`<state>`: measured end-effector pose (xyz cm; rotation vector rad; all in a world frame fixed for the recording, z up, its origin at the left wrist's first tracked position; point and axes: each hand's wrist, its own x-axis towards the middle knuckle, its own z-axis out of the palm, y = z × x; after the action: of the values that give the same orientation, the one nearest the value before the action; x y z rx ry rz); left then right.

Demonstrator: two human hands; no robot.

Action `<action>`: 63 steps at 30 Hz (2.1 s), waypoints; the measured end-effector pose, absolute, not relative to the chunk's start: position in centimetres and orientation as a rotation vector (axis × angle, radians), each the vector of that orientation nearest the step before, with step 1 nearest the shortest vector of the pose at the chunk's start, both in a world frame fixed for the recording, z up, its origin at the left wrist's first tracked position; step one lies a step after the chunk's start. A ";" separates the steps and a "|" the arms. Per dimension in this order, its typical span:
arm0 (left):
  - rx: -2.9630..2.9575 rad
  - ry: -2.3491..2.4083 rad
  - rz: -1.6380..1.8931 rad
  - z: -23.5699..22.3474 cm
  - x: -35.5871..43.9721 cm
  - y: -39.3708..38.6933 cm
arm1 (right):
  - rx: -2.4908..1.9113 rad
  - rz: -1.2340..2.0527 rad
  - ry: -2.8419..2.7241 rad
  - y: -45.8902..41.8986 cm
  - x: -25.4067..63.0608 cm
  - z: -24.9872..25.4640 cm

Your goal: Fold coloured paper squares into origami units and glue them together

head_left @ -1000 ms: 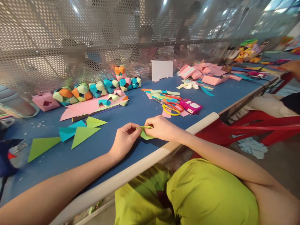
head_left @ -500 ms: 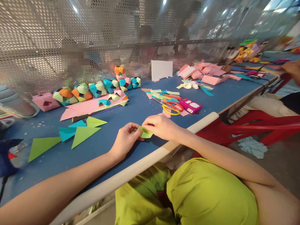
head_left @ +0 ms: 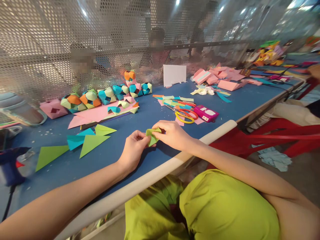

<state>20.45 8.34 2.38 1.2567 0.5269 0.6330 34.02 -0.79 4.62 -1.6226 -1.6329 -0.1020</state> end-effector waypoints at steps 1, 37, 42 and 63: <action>1.258 0.515 0.633 2.5 20.5 8.3 | -1.585 -0.132 -1.644 -0.7 34.0 4.5; 1.509 0.452 0.698 3.3 20.0 8.4 | -1.199 0.864 -0.801 0.5 33.8 4.3; 1.577 0.453 0.698 3.5 20.0 8.3 | -1.174 1.114 -0.762 0.7 34.0 3.7; 1.505 0.482 0.610 3.3 19.9 8.3 | -1.419 0.559 -1.445 -1.2 34.1 5.0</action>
<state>19.91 8.30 3.34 1.5045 0.4818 0.6101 34.10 -1.16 5.02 -1.4188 -1.4450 0.5595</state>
